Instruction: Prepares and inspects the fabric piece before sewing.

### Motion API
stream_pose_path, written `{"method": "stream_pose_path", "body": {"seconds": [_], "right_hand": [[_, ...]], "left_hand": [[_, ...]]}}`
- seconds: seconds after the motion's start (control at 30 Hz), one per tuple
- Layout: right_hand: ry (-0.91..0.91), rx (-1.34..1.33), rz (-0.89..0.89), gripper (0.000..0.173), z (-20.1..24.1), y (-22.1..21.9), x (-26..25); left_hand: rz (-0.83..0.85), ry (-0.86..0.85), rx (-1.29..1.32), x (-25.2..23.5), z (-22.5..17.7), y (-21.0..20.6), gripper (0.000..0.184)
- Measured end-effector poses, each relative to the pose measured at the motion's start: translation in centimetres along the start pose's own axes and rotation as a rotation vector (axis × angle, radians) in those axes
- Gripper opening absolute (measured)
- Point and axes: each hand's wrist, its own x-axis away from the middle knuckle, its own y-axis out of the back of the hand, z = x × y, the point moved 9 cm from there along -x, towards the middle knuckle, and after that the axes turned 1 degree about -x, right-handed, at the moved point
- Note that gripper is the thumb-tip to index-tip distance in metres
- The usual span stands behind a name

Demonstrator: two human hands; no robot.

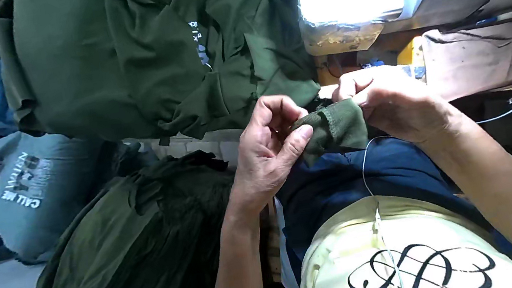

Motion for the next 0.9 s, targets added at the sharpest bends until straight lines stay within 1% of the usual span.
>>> {"method": "stream_pose_path", "body": {"seconds": [0.03,0.1,0.13,0.17,0.2,0.27,0.33,0.43,0.5,0.53,0.6,0.63,0.7,0.77,0.8,0.83,0.87,0.9], "right_hand": [[-0.027,-0.022,0.009,0.02,-0.3,-0.1,0.0],[-0.066,-0.045,0.032,0.02,-0.6,-0.2,0.0],[-0.097,-0.02,0.025,0.019,-0.6,-0.1,0.0],[-0.131,0.029,-0.001,0.018,-0.7,0.1,0.0],[-0.165,0.088,-0.037,0.018,-0.8,0.2,0.0],[-0.192,0.169,-0.041,0.017,-0.9,0.2,-0.2],[-0.161,0.269,-0.007,0.008,-0.5,0.1,-0.2],[-0.121,0.387,-0.037,0.006,0.1,0.1,0.1],[-0.146,0.336,-0.01,0.011,-0.3,0.7,-0.1],[-0.173,0.302,-0.011,0.013,-0.5,0.8,0.0],[-0.222,0.268,-0.064,0.014,-0.8,0.9,0.2],[-0.219,0.315,-0.106,0.012,-0.6,0.7,0.4],[-0.144,0.556,-0.147,0.005,0.5,-0.1,0.5],[-0.056,0.831,-0.194,0.013,1.6,-1.2,0.1],[-0.02,0.922,-0.228,0.012,1.8,-1.6,-0.1],[-0.006,0.953,-0.25,0.012,1.9,-1.5,-0.2],[-0.024,0.9,-0.252,0.014,1.8,-1.1,-0.3],[-0.062,0.777,-0.232,0.015,1.6,-0.6,-0.4]], "left_hand": [[0.046,0.046,-0.007,-0.2,0.0,-0.2,0.028],[0.082,0.155,-0.118,-0.3,0.2,0.0,0.045],[0.075,0.18,-0.196,-0.4,0.2,0.3,0.046],[0.062,0.179,-0.277,-0.4,0.2,0.5,0.04],[0.056,0.165,-0.358,-0.4,0.1,0.8,0.029],[0.015,0.125,-0.465,-0.4,0.1,1.0,0.01],[-0.004,0.13,-0.461,-0.5,0.3,1.1,0.008],[0.061,0.207,-0.217,-0.5,1.3,0.6,0.003],[0.107,0.274,-0.122,-0.4,1.7,0.1,0.009],[0.109,0.277,-0.146,-0.3,1.7,0.1,0.011],[0.069,0.244,-0.294,-0.3,1.5,0.3,0.014],[0.029,0.217,-0.386,-0.3,1.2,0.4,0.013],[-0.05,0.158,-0.533,-0.4,0.6,0.3,0.014],[-0.113,0.084,-0.64,-0.6,0.0,-0.2,0.015],[-0.133,0.036,-0.692,-0.7,-0.4,-0.5,0.015],[-0.139,-0.03,-0.754,-0.6,-0.8,-0.8,0.017],[-0.128,-0.119,-0.831,-0.3,-1.3,-1.1,0.022],[-0.098,-0.228,-0.918,0.2,-1.8,-1.5,0.026]]}}
